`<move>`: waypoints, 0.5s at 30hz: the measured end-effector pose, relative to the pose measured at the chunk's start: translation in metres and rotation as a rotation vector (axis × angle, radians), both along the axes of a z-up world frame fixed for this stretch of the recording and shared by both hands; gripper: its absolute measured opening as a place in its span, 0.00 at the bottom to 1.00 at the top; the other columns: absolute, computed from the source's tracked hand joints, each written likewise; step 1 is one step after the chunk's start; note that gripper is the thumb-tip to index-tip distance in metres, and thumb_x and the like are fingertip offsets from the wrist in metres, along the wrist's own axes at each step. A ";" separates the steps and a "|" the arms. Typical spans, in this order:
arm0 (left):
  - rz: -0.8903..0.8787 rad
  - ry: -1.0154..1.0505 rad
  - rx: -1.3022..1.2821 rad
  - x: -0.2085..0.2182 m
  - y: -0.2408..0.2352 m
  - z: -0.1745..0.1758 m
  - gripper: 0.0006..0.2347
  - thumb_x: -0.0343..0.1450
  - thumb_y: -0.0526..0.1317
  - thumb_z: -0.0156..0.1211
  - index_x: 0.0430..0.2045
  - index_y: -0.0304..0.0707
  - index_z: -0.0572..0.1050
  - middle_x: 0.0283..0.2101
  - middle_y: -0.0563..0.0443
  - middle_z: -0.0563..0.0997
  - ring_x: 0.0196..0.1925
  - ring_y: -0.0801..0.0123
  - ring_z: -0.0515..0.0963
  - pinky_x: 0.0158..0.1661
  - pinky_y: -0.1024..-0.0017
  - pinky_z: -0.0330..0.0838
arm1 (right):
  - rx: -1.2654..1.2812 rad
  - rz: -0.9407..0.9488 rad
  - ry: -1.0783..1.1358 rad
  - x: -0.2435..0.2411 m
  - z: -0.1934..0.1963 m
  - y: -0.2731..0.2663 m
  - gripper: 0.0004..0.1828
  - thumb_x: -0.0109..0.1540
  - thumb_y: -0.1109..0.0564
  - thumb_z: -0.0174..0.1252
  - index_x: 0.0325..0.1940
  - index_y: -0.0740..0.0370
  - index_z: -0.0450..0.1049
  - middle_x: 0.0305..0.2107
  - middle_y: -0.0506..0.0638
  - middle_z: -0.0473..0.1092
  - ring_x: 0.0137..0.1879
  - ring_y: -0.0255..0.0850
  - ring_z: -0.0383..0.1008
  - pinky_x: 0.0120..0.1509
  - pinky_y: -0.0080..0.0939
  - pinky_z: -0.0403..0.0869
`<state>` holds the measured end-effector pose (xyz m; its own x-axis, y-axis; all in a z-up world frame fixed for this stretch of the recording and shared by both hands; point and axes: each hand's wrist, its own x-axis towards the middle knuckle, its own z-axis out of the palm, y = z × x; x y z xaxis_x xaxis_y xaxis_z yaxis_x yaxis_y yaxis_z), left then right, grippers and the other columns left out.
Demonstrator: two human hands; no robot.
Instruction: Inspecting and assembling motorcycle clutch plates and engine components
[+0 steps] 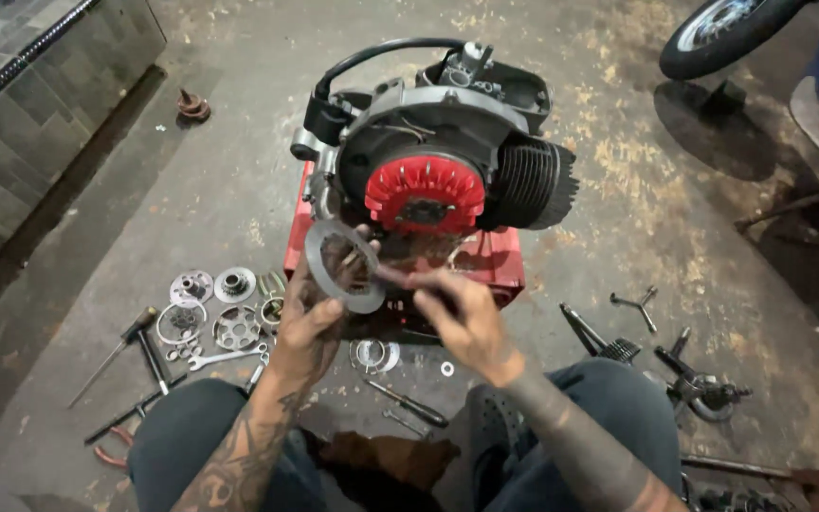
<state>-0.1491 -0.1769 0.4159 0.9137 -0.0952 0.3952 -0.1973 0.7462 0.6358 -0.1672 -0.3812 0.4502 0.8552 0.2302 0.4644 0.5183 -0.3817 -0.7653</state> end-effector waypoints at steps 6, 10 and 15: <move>-0.106 0.087 -0.156 -0.002 -0.002 0.003 0.37 0.65 0.41 0.64 0.69 0.27 0.54 0.70 0.24 0.61 0.69 0.33 0.66 0.59 0.39 0.70 | 0.031 0.020 -0.036 0.001 0.001 0.001 0.09 0.63 0.59 0.60 0.46 0.60 0.82 0.34 0.59 0.81 0.44 0.59 0.83 0.50 0.53 0.78; -0.147 0.085 -0.124 -0.002 -0.002 0.002 0.39 0.65 0.48 0.69 0.69 0.29 0.55 0.70 0.28 0.62 0.70 0.39 0.65 0.60 0.44 0.71 | -0.025 0.002 -0.138 -0.007 0.004 0.001 0.08 0.63 0.60 0.62 0.46 0.61 0.81 0.35 0.58 0.80 0.44 0.59 0.82 0.51 0.52 0.78; -0.189 0.147 -0.177 -0.002 -0.002 -0.012 0.36 0.69 0.46 0.61 0.70 0.26 0.53 0.70 0.23 0.61 0.67 0.29 0.67 0.53 0.30 0.70 | -0.041 0.010 -0.166 0.014 -0.018 -0.012 0.09 0.63 0.63 0.62 0.47 0.63 0.81 0.38 0.60 0.80 0.47 0.62 0.81 0.55 0.58 0.76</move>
